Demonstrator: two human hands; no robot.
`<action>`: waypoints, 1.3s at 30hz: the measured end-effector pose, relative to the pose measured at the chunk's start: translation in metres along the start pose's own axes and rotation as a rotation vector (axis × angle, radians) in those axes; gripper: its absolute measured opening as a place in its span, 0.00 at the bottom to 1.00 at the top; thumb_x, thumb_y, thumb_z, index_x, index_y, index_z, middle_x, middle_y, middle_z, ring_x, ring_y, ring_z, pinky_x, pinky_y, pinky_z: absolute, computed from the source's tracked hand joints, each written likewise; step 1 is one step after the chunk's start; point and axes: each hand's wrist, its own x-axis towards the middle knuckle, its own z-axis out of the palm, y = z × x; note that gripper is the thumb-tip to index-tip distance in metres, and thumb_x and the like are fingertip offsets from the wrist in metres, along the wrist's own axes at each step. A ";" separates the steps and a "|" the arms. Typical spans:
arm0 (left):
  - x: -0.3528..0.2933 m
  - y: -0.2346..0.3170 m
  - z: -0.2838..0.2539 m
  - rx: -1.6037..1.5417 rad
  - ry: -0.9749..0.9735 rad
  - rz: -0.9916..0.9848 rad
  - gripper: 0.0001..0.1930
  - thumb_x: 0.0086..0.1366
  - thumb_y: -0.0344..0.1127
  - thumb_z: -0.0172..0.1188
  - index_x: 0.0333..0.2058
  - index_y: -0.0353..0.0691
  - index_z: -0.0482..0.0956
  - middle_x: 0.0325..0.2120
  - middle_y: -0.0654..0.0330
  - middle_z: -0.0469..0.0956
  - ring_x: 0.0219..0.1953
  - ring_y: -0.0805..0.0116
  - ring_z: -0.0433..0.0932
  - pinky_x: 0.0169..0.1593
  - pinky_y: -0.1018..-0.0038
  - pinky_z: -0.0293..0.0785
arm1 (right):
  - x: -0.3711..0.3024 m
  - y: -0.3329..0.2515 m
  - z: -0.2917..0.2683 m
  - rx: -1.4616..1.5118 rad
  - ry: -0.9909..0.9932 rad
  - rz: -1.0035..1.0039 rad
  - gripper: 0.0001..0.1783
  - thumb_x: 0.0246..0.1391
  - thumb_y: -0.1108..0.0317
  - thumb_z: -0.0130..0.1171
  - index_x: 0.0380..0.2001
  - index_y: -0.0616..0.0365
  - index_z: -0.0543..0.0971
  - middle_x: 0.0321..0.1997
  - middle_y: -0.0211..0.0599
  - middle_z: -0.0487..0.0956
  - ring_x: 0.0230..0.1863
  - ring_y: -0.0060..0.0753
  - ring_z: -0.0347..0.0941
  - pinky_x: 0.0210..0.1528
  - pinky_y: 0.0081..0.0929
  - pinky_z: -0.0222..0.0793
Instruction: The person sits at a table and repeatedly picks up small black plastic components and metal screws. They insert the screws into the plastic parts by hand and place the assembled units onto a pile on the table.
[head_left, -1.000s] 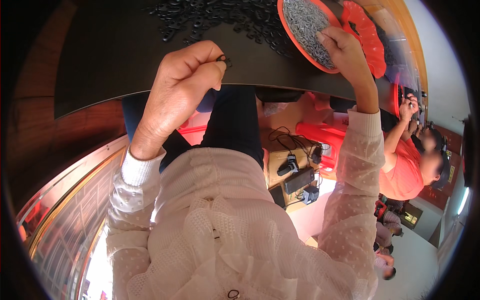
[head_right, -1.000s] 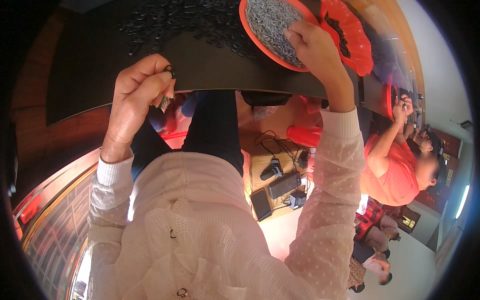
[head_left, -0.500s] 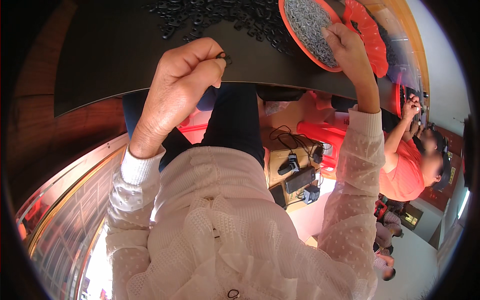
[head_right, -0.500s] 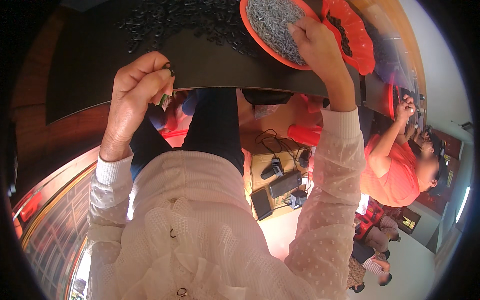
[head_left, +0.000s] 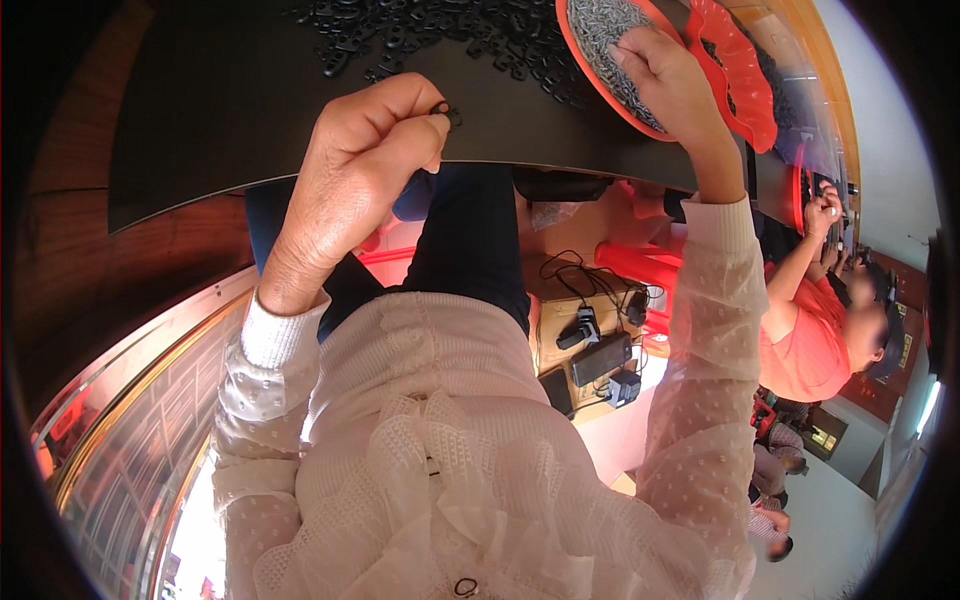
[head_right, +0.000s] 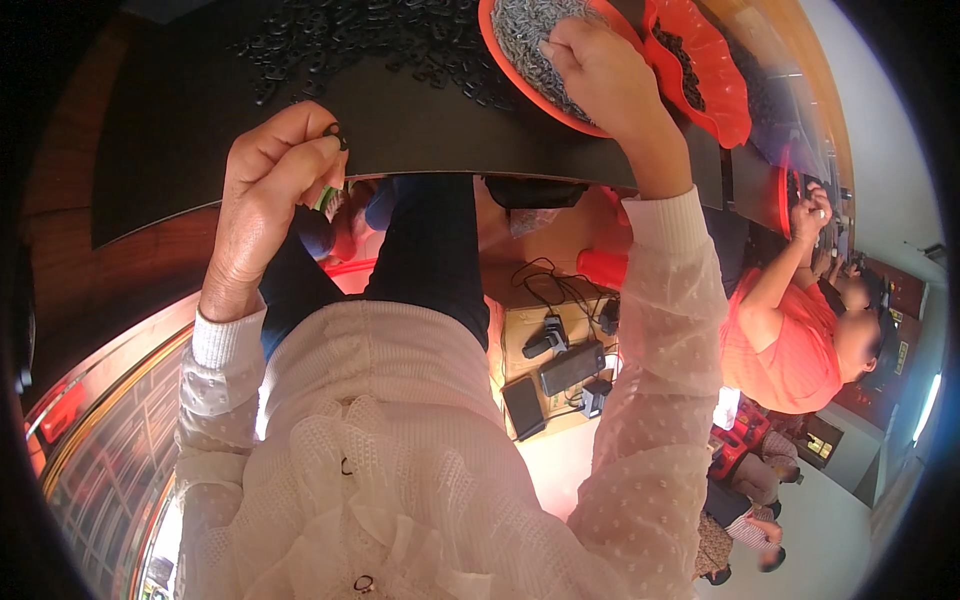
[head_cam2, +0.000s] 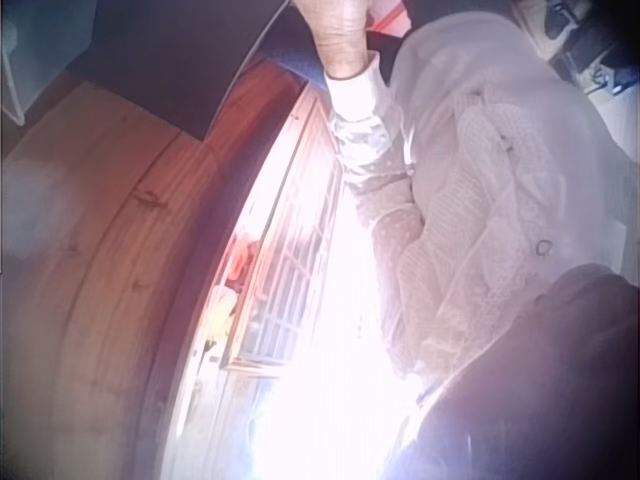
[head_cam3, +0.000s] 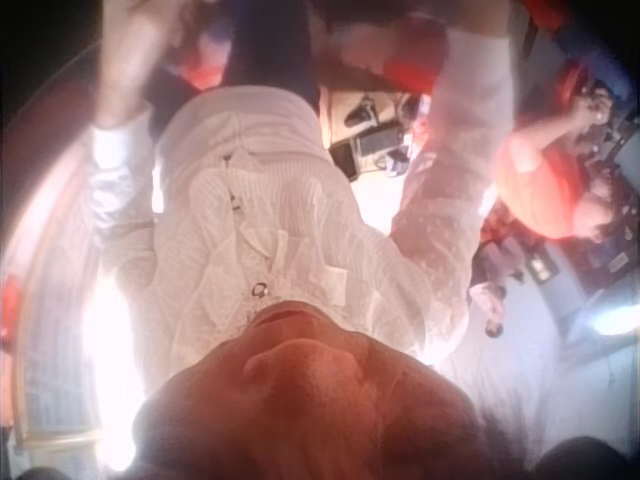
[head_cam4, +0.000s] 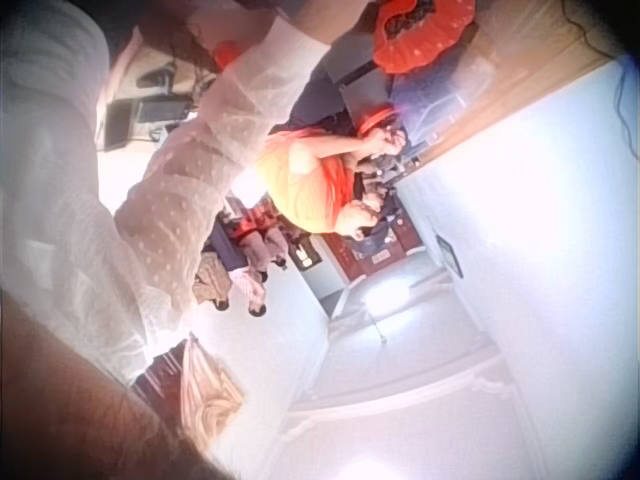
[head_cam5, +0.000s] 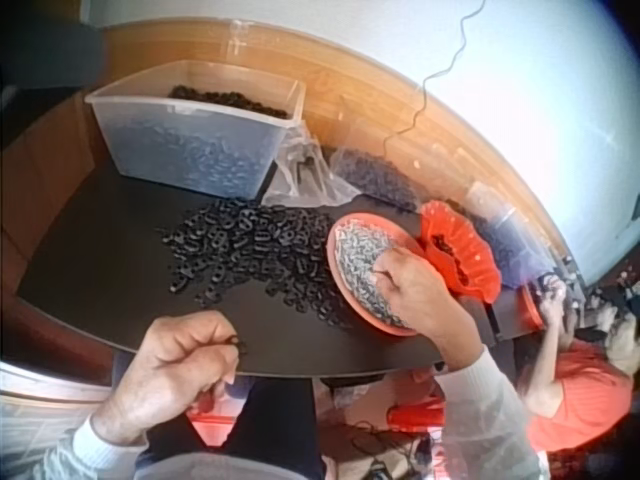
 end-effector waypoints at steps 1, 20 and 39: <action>0.000 0.000 -0.002 -0.011 -0.006 -0.007 0.06 0.60 0.27 0.51 0.26 0.34 0.74 0.17 0.67 0.69 0.22 0.82 0.64 0.26 0.82 0.59 | 0.000 0.001 -0.001 0.034 0.026 0.002 0.13 0.57 0.61 0.57 0.34 0.61 0.76 0.28 0.46 0.75 0.27 0.43 0.72 0.32 0.33 0.67; 0.001 0.001 -0.003 -0.025 -0.024 -0.006 0.05 0.60 0.26 0.52 0.27 0.33 0.74 0.17 0.68 0.67 0.22 0.83 0.63 0.28 0.82 0.59 | 0.001 0.002 -0.013 0.252 -0.055 0.266 0.11 0.56 0.65 0.56 0.36 0.64 0.77 0.27 0.39 0.79 0.28 0.31 0.74 0.35 0.28 0.68; 0.001 0.001 -0.002 -0.023 -0.027 0.012 0.06 0.60 0.27 0.52 0.25 0.33 0.72 0.17 0.68 0.66 0.22 0.82 0.62 0.27 0.81 0.58 | 0.007 0.000 -0.010 0.109 -0.051 0.271 0.16 0.59 0.58 0.56 0.28 0.63 0.75 0.18 0.48 0.69 0.20 0.44 0.64 0.28 0.36 0.62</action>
